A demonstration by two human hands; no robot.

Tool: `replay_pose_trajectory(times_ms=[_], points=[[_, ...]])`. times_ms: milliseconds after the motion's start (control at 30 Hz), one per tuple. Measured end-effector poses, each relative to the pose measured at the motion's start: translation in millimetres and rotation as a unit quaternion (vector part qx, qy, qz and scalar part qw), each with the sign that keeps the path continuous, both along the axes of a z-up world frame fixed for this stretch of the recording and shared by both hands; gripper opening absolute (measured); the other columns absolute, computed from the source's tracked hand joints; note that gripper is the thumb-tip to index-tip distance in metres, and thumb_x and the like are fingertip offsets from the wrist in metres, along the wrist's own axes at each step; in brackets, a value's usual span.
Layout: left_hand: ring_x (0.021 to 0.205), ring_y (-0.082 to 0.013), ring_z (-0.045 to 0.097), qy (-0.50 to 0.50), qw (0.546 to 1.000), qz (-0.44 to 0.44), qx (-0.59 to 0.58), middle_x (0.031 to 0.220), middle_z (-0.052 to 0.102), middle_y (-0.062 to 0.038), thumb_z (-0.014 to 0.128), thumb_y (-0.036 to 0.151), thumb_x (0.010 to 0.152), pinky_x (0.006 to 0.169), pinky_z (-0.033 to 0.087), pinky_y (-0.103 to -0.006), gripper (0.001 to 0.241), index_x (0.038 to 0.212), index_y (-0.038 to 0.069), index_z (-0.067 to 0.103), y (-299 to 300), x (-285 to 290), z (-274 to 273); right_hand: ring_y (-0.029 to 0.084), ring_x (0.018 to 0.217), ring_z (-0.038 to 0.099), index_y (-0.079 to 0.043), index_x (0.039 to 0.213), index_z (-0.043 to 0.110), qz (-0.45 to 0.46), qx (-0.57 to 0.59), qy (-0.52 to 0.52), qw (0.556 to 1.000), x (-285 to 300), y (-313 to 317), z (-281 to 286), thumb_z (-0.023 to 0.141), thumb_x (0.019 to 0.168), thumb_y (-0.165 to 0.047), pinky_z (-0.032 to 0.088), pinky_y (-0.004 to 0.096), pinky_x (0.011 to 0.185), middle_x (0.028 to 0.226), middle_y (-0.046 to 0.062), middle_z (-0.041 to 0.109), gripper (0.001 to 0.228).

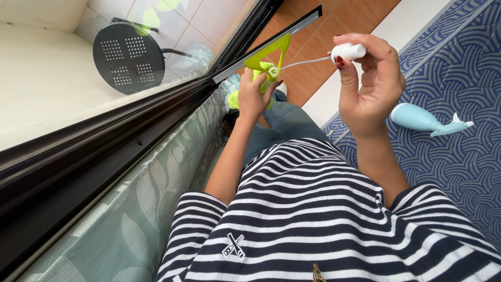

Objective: Clean a sliding glass door using a spray bottle, a squeegee, and a green microfiber cloth.

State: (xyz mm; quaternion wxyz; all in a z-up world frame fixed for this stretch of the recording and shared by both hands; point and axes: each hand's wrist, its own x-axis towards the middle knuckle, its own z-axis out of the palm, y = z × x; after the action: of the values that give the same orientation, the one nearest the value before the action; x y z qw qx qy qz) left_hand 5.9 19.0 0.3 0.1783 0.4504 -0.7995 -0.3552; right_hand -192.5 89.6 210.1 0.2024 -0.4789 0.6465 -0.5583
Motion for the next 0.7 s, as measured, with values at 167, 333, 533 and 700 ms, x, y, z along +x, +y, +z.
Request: replay_pose_trajectory(times_ms=[167,333,533,700], points=[[0.098,-0.0356,0.059,0.016,1.000,-0.003,-0.011,0.114,0.060,-0.017,0.085,0.027,0.080,0.079,0.051,-0.0455,0.033,0.102,0.007,0.073,-2.6,-4.3,8.5,0.019,0.111,0.070,0.004,0.135,0.055,0.015,0.014,0.012,1.000,3.8,-9.1,-2.7,0.066,0.118,0.002,0.061,0.027,0.099,0.126,0.017,0.068,0.021],[0.097,-0.0351,0.060,0.024,1.000,-0.013,0.011,0.111,0.058,-0.015,0.087,0.030,0.082,0.078,0.051,-0.0458,0.031,0.101,0.008,0.075,-6.5,-13.1,27.2,0.019,0.109,0.074,0.003,0.128,0.061,0.053,0.072,-0.002,0.996,16.2,-18.4,-28.1,0.070,0.110,0.002,0.062,0.028,0.096,0.123,0.014,0.071,0.020],[0.100,-0.0338,0.060,0.056,0.998,-0.015,-0.001,0.113,0.059,-0.014,0.085,0.029,0.082,0.080,0.053,-0.0440,0.030,0.102,0.009,0.074,-6.7,-20.8,40.9,0.024,0.105,0.067,-0.003,0.116,0.072,0.035,0.115,0.090,0.989,27.3,-19.4,-66.0,0.081,0.095,-0.002,0.057,0.034,0.090,0.116,0.011,0.071,0.023],[0.101,-0.0346,0.060,0.058,0.998,-0.023,-0.026,0.110,0.059,-0.013,0.086,0.029,0.081,0.081,0.053,-0.0447,0.033,0.104,0.008,0.073,-3.1,-21.3,36.7,0.029,0.098,0.052,-0.007,0.112,0.079,-0.001,0.129,0.214,0.968,27.1,-17.1,-74.6,0.086,0.090,-0.009,0.049,0.040,0.081,0.101,0.013,0.056,0.023]])
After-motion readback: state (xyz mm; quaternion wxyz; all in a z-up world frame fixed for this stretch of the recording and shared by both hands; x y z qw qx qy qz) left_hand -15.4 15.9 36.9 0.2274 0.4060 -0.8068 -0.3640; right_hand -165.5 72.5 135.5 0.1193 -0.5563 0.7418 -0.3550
